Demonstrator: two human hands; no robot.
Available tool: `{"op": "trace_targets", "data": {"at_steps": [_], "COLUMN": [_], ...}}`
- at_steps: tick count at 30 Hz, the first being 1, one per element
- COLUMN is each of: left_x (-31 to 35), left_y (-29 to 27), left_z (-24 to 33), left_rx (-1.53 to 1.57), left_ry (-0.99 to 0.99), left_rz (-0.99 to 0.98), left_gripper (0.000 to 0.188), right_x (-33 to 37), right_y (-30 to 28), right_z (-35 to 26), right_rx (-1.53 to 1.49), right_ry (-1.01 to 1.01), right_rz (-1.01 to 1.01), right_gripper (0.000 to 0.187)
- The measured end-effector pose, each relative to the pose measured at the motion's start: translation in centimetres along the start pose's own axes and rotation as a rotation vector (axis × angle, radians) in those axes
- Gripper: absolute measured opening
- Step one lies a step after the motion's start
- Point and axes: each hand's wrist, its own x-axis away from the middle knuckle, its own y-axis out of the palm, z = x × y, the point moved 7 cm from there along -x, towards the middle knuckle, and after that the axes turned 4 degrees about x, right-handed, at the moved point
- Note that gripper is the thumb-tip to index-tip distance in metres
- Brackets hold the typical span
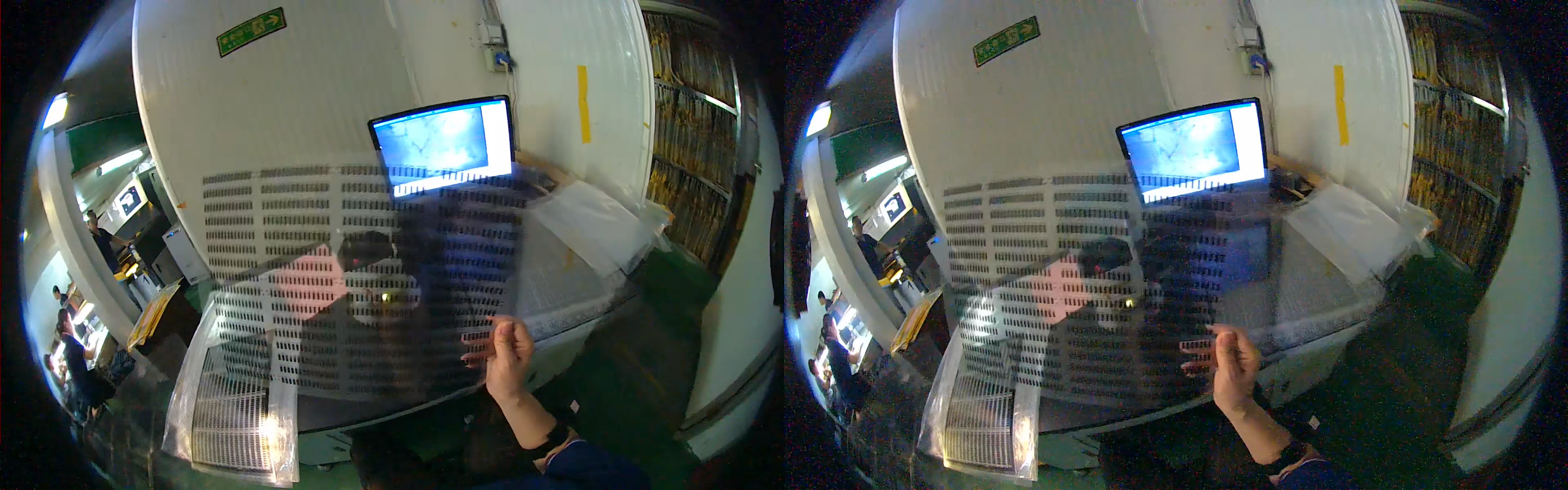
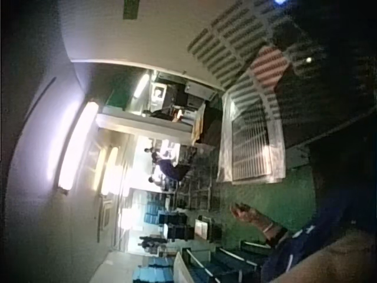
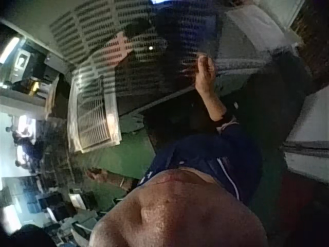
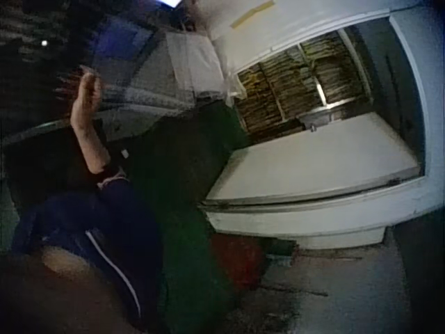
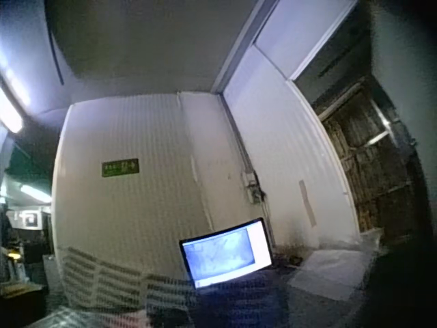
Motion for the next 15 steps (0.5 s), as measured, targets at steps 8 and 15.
{"op": "trace_targets", "data": {"at_steps": [8,15], "left_x": [-4.3,3.8], "left_y": [-7.8,3.1], "left_z": [-5.5,3.4], "left_rx": [0.486,-0.305], "left_ry": [-0.317,0.425], "left_rz": [-0.26,0.083], "left_gripper": [0.029,0.027], "right_x": [-0.3,0.2], "right_y": [-2.6,-3.4], "right_z": [-1.4,-0.9], "right_rx": [0.035,0.055], "right_ry": [-0.074,0.01], "right_rz": [0.199,0.19], "right_gripper": [0.03,0.033]}}
